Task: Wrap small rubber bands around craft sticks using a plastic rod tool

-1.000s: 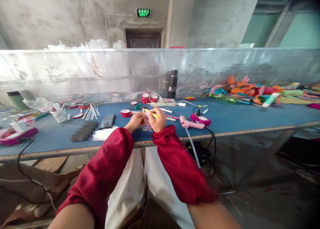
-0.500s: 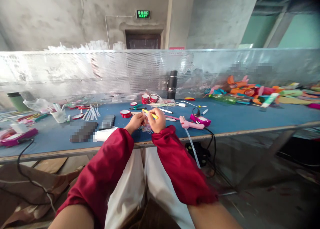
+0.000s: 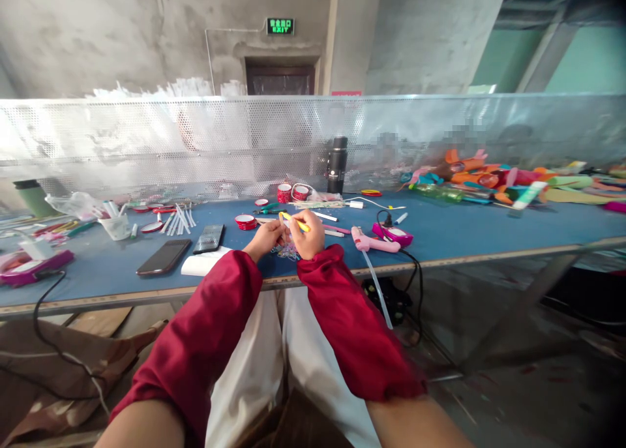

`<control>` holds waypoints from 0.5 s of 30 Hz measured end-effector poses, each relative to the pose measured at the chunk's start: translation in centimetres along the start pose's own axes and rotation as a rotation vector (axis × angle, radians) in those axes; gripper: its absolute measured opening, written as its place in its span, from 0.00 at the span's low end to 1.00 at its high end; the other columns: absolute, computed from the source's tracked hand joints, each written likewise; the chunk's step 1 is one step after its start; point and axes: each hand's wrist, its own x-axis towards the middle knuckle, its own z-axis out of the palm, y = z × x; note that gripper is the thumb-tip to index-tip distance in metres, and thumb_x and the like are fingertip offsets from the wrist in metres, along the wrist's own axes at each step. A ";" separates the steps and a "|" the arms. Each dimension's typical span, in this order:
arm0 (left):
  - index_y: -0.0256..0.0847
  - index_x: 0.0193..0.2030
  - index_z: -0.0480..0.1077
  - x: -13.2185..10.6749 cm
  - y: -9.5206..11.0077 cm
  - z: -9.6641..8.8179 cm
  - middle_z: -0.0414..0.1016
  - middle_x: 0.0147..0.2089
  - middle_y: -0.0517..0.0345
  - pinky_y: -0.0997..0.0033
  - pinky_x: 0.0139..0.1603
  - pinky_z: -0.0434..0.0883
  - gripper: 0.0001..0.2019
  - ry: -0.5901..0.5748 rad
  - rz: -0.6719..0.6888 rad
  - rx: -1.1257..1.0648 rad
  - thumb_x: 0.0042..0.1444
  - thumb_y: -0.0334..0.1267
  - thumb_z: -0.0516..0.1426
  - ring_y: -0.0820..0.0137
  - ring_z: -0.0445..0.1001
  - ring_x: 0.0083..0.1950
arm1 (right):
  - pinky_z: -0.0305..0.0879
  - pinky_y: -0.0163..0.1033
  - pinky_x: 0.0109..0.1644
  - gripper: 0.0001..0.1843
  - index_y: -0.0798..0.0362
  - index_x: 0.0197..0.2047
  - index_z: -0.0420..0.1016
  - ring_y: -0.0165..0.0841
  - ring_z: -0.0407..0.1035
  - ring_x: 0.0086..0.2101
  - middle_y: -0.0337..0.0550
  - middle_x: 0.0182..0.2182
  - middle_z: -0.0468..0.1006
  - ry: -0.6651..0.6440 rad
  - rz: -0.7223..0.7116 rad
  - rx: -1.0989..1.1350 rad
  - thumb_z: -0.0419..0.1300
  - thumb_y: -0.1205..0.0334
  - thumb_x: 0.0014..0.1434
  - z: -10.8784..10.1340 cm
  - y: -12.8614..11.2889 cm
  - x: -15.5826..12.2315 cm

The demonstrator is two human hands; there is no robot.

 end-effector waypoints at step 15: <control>0.38 0.27 0.68 0.1 0.0 0.0 0.70 0.18 0.63 0.78 0.22 0.61 0.15 -0.003 0.000 0.002 0.63 0.39 0.64 0.77 0.65 0.18 | 0.67 0.43 0.42 0.08 0.46 0.34 0.70 0.37 0.72 0.35 0.40 0.31 0.78 -0.011 -0.003 -0.010 0.58 0.57 0.66 0.0 -0.1 0.0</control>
